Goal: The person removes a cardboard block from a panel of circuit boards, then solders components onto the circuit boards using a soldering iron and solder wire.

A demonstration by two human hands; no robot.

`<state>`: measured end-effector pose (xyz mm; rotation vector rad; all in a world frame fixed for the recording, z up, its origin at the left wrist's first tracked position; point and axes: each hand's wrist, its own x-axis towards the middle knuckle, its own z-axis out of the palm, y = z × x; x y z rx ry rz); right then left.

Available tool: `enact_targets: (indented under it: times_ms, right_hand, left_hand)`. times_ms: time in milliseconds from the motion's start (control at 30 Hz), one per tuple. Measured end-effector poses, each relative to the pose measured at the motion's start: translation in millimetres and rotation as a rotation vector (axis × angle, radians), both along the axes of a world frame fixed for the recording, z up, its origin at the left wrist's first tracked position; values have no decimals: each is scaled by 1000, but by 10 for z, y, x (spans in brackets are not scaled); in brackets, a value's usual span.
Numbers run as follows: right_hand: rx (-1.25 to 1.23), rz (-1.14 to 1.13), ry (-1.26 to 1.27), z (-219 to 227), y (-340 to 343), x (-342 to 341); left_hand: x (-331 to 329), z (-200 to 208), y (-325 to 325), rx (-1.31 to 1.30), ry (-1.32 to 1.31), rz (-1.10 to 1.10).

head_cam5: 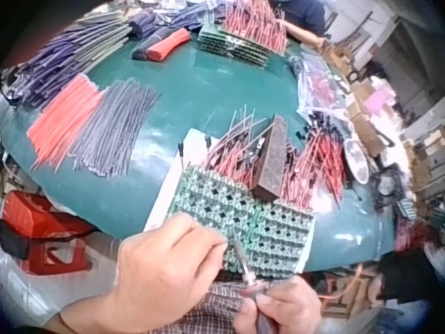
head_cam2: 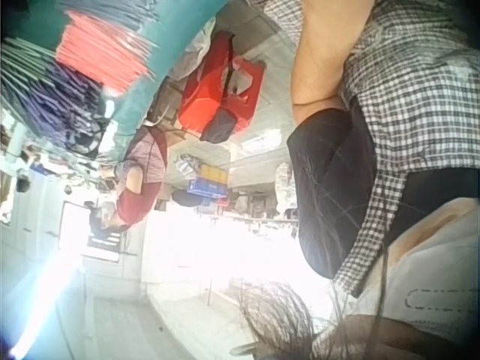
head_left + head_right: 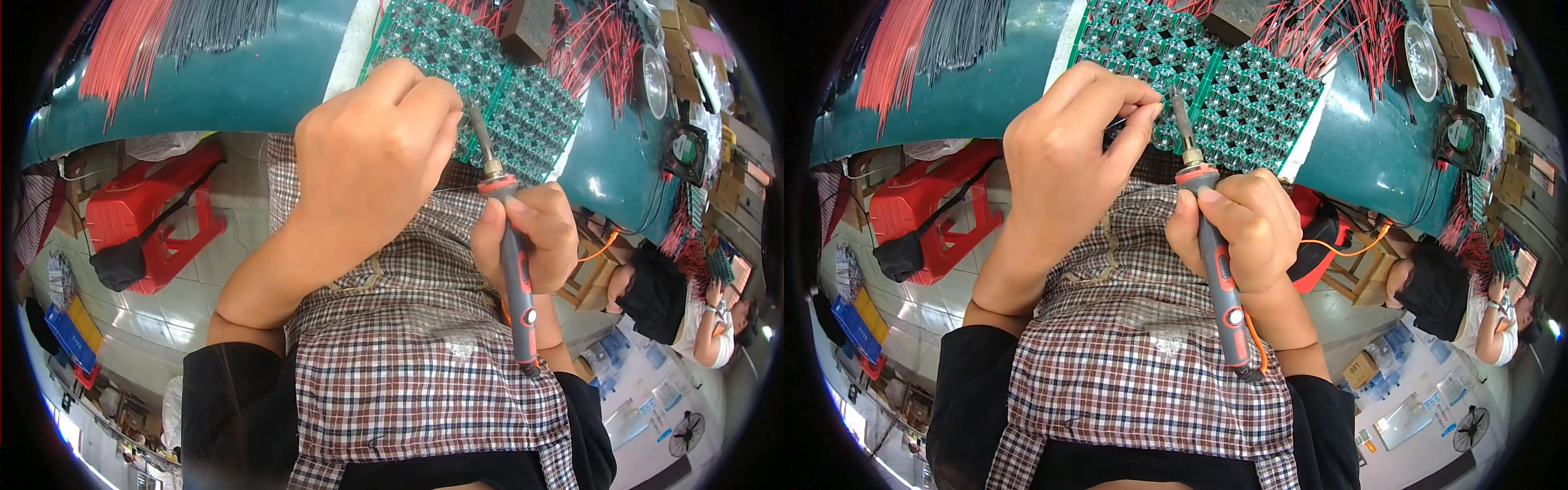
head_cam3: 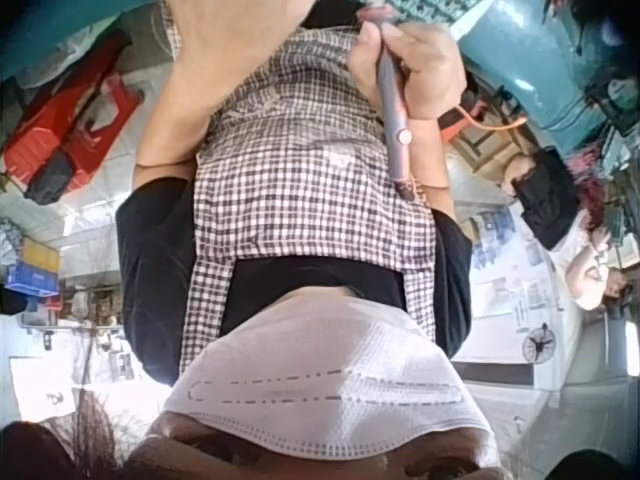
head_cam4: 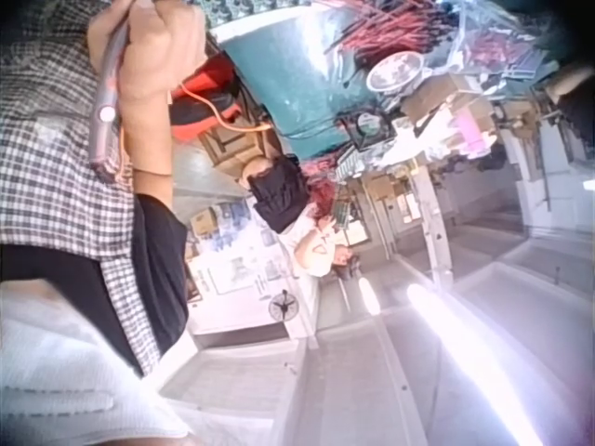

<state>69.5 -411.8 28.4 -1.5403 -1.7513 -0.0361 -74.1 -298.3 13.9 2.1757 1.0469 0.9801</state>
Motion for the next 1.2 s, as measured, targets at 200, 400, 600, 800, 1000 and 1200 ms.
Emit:
enact_targets:
  times_ms: [200,400,600,800,1000,1200]
  right_hand:
    - [12,16,86,135,-107,78]
    - [-46,27,65,174,-189,95]
    - [11,14,84,63,-77,85]
    - [50,24,79,4,-10,99]
    - [46,18,97,-6,-14,98]
    - [41,33,129,-22,-25,109]
  left_hand:
    - [-21,41,20,-2,-71,-20]
    - [-101,50,-70,-52,-50,-35]
    - [-54,15,-71,-16,-70,7]
    - [3,-6,-19,19,-51,18]
    - [13,-28,-8,53,-33,14]
    - [9,-26,-9,48,-46,13]
